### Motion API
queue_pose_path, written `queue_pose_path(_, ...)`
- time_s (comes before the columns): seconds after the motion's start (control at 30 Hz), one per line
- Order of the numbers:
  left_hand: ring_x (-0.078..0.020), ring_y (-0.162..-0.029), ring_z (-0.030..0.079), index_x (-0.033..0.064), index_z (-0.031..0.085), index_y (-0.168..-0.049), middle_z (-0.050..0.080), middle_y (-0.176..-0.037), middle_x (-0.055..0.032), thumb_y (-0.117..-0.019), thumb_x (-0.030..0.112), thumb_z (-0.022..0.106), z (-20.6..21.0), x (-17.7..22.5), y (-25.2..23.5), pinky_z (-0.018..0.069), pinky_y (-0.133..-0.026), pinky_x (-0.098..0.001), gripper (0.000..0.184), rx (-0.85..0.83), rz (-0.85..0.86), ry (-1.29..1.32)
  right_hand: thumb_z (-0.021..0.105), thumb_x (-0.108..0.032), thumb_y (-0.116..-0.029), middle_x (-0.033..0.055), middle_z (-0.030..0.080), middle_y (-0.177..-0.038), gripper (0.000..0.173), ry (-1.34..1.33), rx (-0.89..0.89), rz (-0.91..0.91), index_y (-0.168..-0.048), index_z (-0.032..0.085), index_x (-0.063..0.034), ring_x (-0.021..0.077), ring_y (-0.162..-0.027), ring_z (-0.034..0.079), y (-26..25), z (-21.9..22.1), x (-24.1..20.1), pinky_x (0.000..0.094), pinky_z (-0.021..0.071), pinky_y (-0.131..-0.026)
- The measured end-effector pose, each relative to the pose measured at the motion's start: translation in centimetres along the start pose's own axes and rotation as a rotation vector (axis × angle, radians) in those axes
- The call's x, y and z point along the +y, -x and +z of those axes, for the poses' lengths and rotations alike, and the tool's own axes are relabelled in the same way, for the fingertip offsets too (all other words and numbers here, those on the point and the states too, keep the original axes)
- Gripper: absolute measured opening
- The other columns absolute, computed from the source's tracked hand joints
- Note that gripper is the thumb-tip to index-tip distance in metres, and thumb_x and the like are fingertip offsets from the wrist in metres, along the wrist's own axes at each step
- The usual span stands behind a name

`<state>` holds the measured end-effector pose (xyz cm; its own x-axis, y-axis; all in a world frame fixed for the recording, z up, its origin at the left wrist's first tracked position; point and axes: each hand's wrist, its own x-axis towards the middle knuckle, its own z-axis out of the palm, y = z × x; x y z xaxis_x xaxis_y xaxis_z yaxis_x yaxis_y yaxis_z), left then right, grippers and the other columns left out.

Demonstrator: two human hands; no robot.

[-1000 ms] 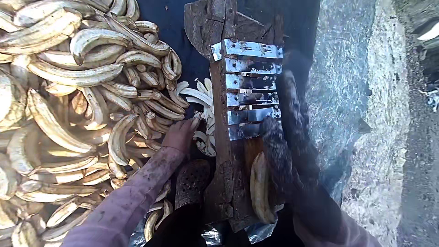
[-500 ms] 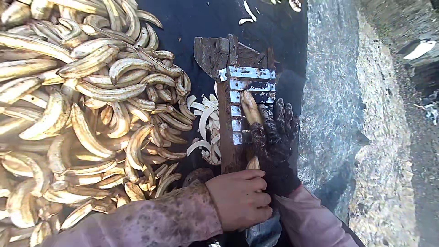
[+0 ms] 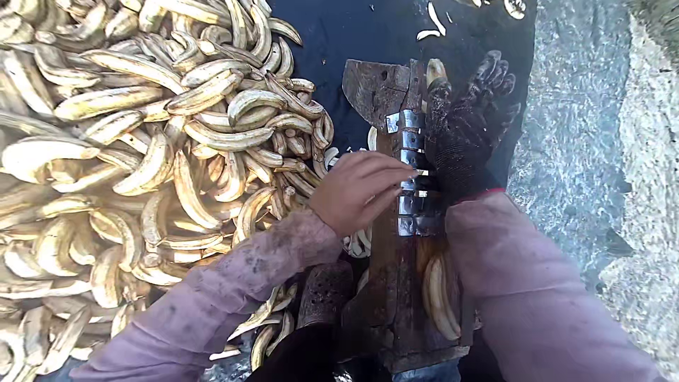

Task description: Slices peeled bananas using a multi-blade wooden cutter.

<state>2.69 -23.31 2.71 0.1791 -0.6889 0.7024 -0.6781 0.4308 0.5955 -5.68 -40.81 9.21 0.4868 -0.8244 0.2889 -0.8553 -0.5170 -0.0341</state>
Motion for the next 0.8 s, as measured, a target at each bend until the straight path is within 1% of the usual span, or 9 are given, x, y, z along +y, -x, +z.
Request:
queue_pose_path(0.1, -0.0424, -0.135, 0.051, 0.0021, 0.059, -0.139, 0.059, -0.142, -0.0197, -0.1013, 0.014, 0.056, -4.4, -7.5, -1.3, 0.0399, -0.110, -0.0565, 0.040, -0.009, -0.427, -0.441, 0.033, -0.052, -0.1062, 0.0222, 0.016, -0.169, 0.078, -0.072, -0.142, 0.033, -0.162, 0.015, -0.0005, 0.0366, -0.157, 0.014, -1.1, -2.7, -1.7, 0.0604, 0.0083, -0.124)
queue_pose_path(0.13, -0.0474, -0.141, 0.042, -0.0005, 0.050, -0.147, 0.050, -0.150, -0.0241, -0.1010, 0.014, 0.058, -5.9, -9.7, -1.8, 0.0344, -0.113, -0.0612, 0.049, -0.048, -0.599, -0.532, 0.024, -0.048, -0.1103, 0.0181, -0.008, -0.171, 0.074, 0.030, -0.520, 0.072, -0.163, -0.005, -0.0047, 0.0326, -0.159, -0.003, -2.5, -6.1, -3.0, 0.0560, 0.0056, -0.126)
queue_pose_path(0.2, -0.0523, -0.150, 0.024, -0.0040, 0.034, -0.155, 0.029, -0.162, -0.0298, -0.0978, 0.020, 0.063, -8.2, -14.6, -1.8, 0.0244, -0.118, -0.0668, 0.068, -0.110, -0.876, -0.664, 0.034, -0.043, -0.1075, 0.0272, 0.020, -0.166, 0.069, -0.114, -0.049, -0.067, -0.159, 0.027, 0.0018, 0.0385, -0.155, 0.021, -3.4, -0.8, -1.3, 0.0594, 0.0141, -0.123)
queue_pose_path(0.27, -0.0546, -0.152, 0.015, -0.0096, 0.038, -0.151, 0.019, -0.164, -0.0352, -0.0991, 0.034, 0.064, -9.6, -18.0, -0.6, 0.0161, -0.119, -0.0708, 0.072, -0.203, -0.978, -0.702, 0.036, -0.038, -0.1087, 0.0249, 0.013, -0.168, 0.070, -0.203, -0.106, -0.120, -0.162, 0.013, 0.0008, 0.0329, -0.156, 0.017, -2.0, -2.4, 0.1, 0.0506, 0.0133, -0.126)
queue_pose_path(0.37, -0.0564, -0.149, 0.024, -0.0122, 0.056, -0.131, 0.033, -0.156, -0.0387, -0.1033, 0.024, 0.060, -10.4, -17.2, 0.6, 0.0228, -0.117, -0.0723, 0.046, -0.332, -0.860, -0.680, 0.039, -0.031, -0.1099, 0.0147, 0.020, -0.169, 0.063, -0.425, -0.106, -0.281, -0.164, 0.015, -0.0082, 0.0250, -0.155, 0.024, 7.9, -4.5, 4.4, 0.0483, 0.0205, -0.127)
queue_pose_path(0.47, -0.0585, -0.139, 0.040, -0.0095, 0.051, -0.136, 0.045, -0.148, -0.0365, -0.1043, 0.015, 0.058, -9.9, -12.7, 0.9, 0.0352, -0.108, -0.0744, 0.040, -0.262, -0.881, -0.607, 0.041, -0.047, -0.1064, 0.0184, 0.040, -0.160, 0.065, -0.509, -0.058, -0.332, -0.157, 0.039, -0.0054, 0.0322, -0.152, 0.032, 20.3, -4.3, 8.7, 0.0601, 0.0163, -0.126)
queue_pose_path(0.53, -0.0633, -0.118, 0.056, -0.0081, 0.047, -0.139, 0.056, -0.129, -0.0420, -0.1050, 0.017, 0.058, -9.3, -8.7, 0.5, 0.0412, -0.097, -0.0762, 0.044, -0.087, -0.838, -0.513, 0.039, -0.056, -0.1040, 0.0183, 0.040, -0.160, 0.072, -0.445, -0.062, -0.295, -0.159, 0.036, -0.0090, 0.0319, -0.153, 0.029, 25.7, -4.4, 9.2, 0.0611, 0.0093, -0.126)
queue_pose_path(0.67, -0.0312, -0.095, 0.067, -0.0019, 0.063, -0.123, 0.068, -0.105, -0.0228, -0.1045, 0.032, 0.054, -3.6, 1.0, 1.2, 0.0548, -0.085, -0.0454, 0.040, 0.040, -0.188, -0.233, 0.040, -0.043, -0.1067, 0.0171, 0.046, -0.156, 0.052, -0.278, 0.072, -0.292, -0.148, 0.056, -0.0162, 0.0373, -0.150, 0.034, 23.1, -2.4, 8.1, 0.0650, 0.0148, -0.124)
queue_pose_path(0.8, -0.0194, -0.120, 0.062, 0.0252, 0.069, -0.119, 0.072, -0.118, 0.0009, -0.1052, 0.017, 0.052, 2.6, 8.5, 2.6, 0.0393, -0.111, -0.0479, 0.023, -0.227, 0.249, 0.015, 0.039, -0.041, -0.1076, 0.0133, 0.028, -0.167, 0.053, -0.164, 0.052, -0.293, -0.157, 0.043, -0.0234, 0.0358, -0.156, 0.020, 14.0, -0.6, 6.6, 0.0674, 0.0072, -0.123)
